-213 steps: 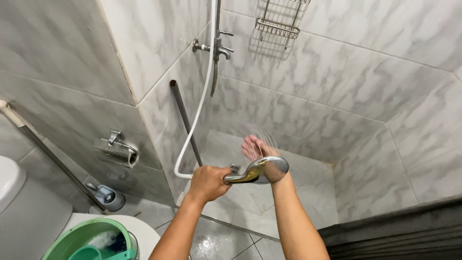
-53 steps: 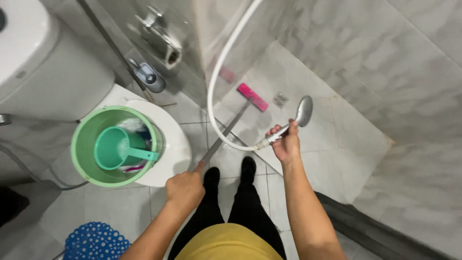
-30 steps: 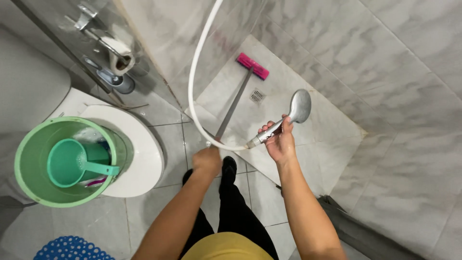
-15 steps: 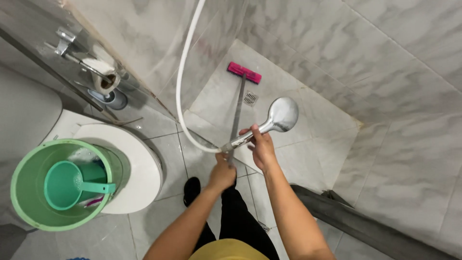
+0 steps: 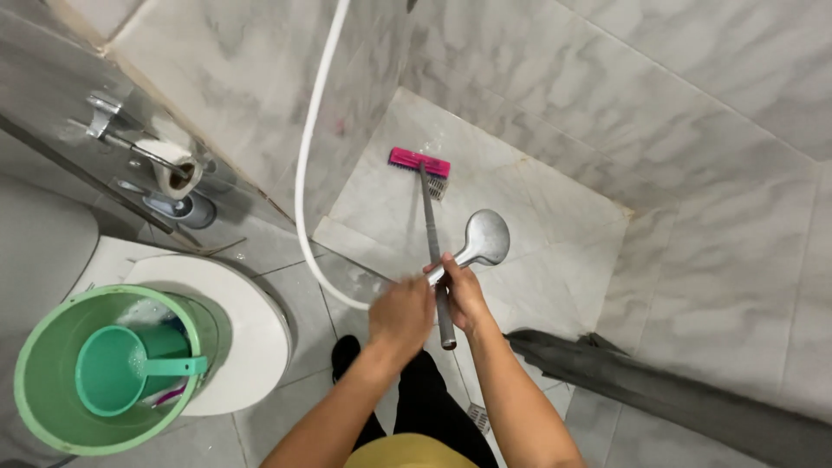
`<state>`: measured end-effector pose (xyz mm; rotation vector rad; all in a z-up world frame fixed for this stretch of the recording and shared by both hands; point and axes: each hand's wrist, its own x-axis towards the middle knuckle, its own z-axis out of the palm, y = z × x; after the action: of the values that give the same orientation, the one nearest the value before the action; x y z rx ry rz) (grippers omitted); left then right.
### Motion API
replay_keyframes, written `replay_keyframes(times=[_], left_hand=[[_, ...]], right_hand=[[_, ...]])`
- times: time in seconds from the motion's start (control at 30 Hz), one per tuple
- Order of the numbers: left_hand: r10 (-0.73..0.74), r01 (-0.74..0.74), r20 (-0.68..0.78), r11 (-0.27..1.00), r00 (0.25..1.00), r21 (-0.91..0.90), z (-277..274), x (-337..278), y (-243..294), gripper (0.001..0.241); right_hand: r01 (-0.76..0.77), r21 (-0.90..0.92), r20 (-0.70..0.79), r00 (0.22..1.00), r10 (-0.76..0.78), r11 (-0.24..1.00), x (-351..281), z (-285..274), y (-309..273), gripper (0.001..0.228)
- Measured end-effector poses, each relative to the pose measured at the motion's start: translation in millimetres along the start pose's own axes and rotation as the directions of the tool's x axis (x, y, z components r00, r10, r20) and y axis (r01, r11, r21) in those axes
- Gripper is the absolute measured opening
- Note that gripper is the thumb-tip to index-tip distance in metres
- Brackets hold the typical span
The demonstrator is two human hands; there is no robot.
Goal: The person turns on the shower faucet and uses the handheld showerhead to rinse the shower walls and floor. They then use a long-handled brush to scrub the floor and walls while rinsing with the showerhead.
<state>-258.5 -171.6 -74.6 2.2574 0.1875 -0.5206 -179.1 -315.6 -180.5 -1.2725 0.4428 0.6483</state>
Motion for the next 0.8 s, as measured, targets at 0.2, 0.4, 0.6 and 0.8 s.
replay_keyframes(times=[0.2,0.4,0.6,0.8], left_hand=[[0.351,-0.315,-0.131,0.920,0.927,0.232,29,29,-14,0.062],[0.079,-0.096,0.223,0.993,0.972,0.070,41,43,-12,0.100],[0.079,-0.075,0.278,0.997,0.957,-0.026,42,8,6,0.082],[-0.103,0.107,0.113,0.994,0.988,-0.029,30,2,-35,0.071]], right_hand=[[-0.001,0.051,-0.096,0.995,0.006,0.999,-5,-9,25,0.031],[-0.034,-0.025,-0.149,0.988,0.030,0.999,-12,-37,51,0.037],[-0.043,-0.017,-0.246,0.968,0.037,0.999,-54,-42,52,0.041],[0.119,0.006,-0.217,0.969,-0.115,0.993,-78,-62,67,0.080]])
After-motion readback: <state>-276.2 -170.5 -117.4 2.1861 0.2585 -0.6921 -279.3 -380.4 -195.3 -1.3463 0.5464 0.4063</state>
